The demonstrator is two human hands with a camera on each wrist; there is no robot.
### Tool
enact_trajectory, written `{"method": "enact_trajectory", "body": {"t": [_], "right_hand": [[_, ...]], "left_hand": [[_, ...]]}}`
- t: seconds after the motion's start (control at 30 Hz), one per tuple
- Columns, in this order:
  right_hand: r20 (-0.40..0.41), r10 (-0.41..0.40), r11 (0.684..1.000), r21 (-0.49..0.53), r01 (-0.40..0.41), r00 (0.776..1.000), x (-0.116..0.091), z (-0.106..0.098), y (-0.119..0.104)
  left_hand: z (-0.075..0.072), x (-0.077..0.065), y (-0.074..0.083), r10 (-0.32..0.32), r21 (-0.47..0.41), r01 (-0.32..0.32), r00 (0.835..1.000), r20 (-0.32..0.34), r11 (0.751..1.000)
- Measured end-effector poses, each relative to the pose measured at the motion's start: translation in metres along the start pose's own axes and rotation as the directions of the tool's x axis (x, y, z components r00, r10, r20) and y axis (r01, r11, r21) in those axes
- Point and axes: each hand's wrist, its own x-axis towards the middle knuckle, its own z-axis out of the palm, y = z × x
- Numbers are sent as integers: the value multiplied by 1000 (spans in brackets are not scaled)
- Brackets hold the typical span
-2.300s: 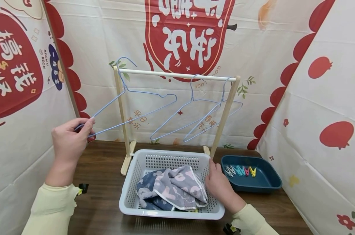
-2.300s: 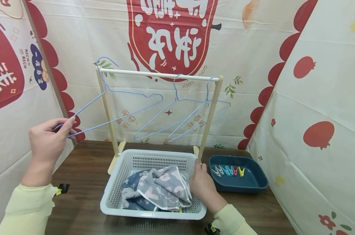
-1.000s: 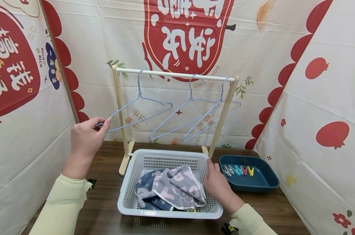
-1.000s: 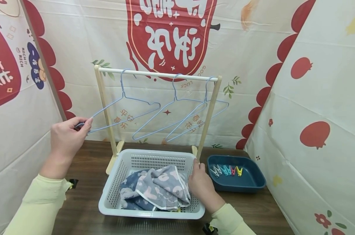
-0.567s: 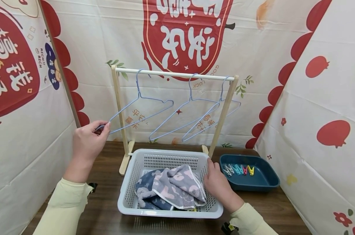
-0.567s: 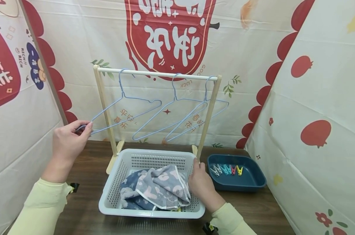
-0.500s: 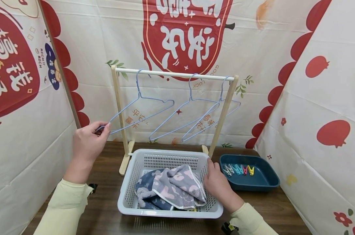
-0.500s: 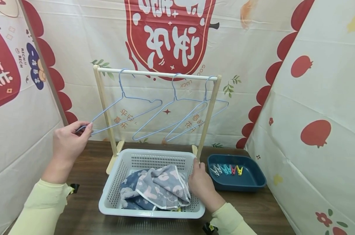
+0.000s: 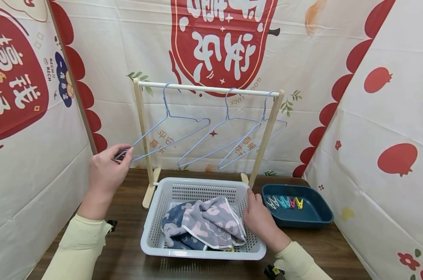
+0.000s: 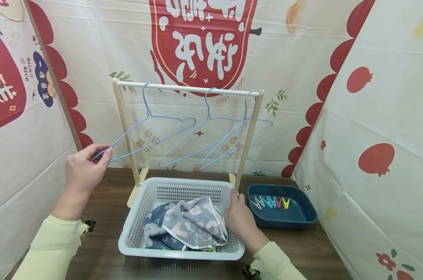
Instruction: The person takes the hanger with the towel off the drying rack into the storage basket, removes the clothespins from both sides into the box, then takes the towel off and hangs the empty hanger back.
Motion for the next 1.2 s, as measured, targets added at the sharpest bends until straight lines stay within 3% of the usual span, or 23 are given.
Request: {"method": "enact_trajectory", "body": {"t": [0.13, 0.3, 0.43, 0.63, 0.9, 0.97, 1.13, 1.2], "right_hand": [[0, -9, 1000, 12, 9, 1000, 1, -1, 0], [-1, -16, 999, 36, 16, 1000, 2, -2, 2], [1, -5, 999, 45, 5, 1000, 2, -2, 4], [-6, -7, 999, 49, 7, 1000, 3, -2, 7], [-15, -9, 999, 46, 10, 1000, 4, -2, 11], [-8, -7, 998, 54, 7, 1000, 5, -2, 12], [-1, 0, 994, 110, 0, 1000, 3, -6, 14], [-16, -9, 992, 125, 11, 1000, 1, -11, 16]], "left_hand": [[-4, -3, 1, -82, -20, 81, 996, -29, 996], [-9, -13, -3, -216, -35, 214, 973, -83, 976], [-12, -24, -9, -247, -23, 246, 966, -74, 969], [-8, -46, -17, -269, 5, 269, 963, 17, 963], [5, -71, -19, -310, 61, 304, 928, 208, 951], [8, -74, -19, -313, 60, 309, 908, 278, 949], [19, -84, -20, -283, 20, 314, 823, 493, 949], [21, -88, -19, -257, 16, 295, 801, 540, 955]]}}
